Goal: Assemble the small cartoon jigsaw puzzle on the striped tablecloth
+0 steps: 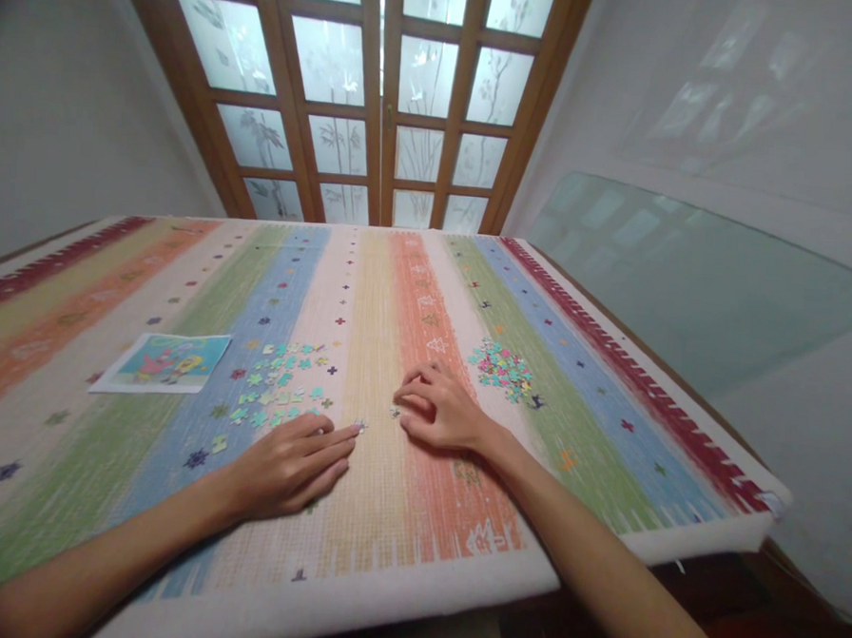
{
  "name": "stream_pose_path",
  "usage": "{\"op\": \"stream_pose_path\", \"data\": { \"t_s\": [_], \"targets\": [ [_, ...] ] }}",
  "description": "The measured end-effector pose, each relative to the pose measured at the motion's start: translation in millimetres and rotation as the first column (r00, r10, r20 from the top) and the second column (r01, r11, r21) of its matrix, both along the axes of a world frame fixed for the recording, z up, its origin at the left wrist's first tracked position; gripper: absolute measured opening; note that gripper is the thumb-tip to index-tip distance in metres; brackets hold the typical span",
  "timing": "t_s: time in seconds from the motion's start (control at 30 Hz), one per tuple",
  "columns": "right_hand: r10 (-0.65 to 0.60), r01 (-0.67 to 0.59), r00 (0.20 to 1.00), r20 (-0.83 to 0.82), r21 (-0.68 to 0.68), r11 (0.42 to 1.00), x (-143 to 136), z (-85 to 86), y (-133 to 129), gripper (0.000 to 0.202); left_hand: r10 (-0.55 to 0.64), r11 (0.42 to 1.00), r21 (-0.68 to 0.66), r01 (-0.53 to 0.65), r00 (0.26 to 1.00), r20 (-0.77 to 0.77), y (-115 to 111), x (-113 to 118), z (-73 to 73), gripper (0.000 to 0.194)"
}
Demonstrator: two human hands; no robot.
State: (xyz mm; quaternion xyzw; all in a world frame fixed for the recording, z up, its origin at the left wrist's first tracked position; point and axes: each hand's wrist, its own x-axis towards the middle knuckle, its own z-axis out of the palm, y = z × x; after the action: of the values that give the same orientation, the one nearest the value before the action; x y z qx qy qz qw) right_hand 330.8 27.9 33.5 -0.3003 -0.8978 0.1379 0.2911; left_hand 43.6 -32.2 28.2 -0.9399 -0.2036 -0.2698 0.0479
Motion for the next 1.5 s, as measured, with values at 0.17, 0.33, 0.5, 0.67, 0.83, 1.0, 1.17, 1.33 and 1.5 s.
{"op": "stream_pose_path", "data": {
  "t_s": [0.17,0.33,0.5,0.67,0.83,1.0,1.17,1.33,1.5],
  "targets": [
    [0.002,0.005,0.995,0.095,-0.07,0.998,3,-1.3,-3,0.022,0.003,1.0,-0.001,-0.003,1.0,-0.003,1,0,0.5,0.024],
    [0.011,-0.003,0.995,0.095,-0.09,0.996,2,-2.6,-2,0.014,0.003,0.999,0.035,-0.004,0.999,0.038,2,0,-1.9,0.022],
    [0.003,0.007,0.997,0.082,-0.116,0.993,0,-0.6,-3,0.008,0.064,0.998,0.009,-0.065,0.997,0.042,3,-1,-1.0,0.023],
    [-0.012,0.021,0.998,0.062,-0.147,0.989,-5,0.9,-7,0.005,0.077,0.996,-0.054,-0.075,0.997,0.026,5,0,0.0,0.022],
    [0.023,-0.024,1.0,-0.011,-0.121,0.992,-17,-0.9,-15,0.007,0.029,0.994,-0.105,-0.031,0.999,-0.016,7,1,1.0,0.027],
    [0.042,-0.041,0.999,0.005,-0.09,0.995,-23,-3.4,-18,0.01,0.0,0.993,-0.119,-0.011,0.996,-0.087,8,-1,3.4,0.037],
    [0.014,-0.014,1.0,0.004,-0.089,0.996,-23,-5.4,-17,0.009,0.004,0.995,-0.101,-0.014,0.995,-0.096,7,-1,5.2,0.04],
    [0.006,-0.005,1.0,0.012,-0.069,0.998,-23,-3.9,-17,0.01,0.002,0.994,-0.106,-0.012,0.995,-0.097,8,-2,3.4,0.04],
    [0.005,-0.005,1.0,0.011,-0.077,0.997,-24,-4.3,-18,0.012,-0.004,0.993,-0.121,-0.008,0.995,-0.098,8,-2,2.5,0.043]
  ]
}}
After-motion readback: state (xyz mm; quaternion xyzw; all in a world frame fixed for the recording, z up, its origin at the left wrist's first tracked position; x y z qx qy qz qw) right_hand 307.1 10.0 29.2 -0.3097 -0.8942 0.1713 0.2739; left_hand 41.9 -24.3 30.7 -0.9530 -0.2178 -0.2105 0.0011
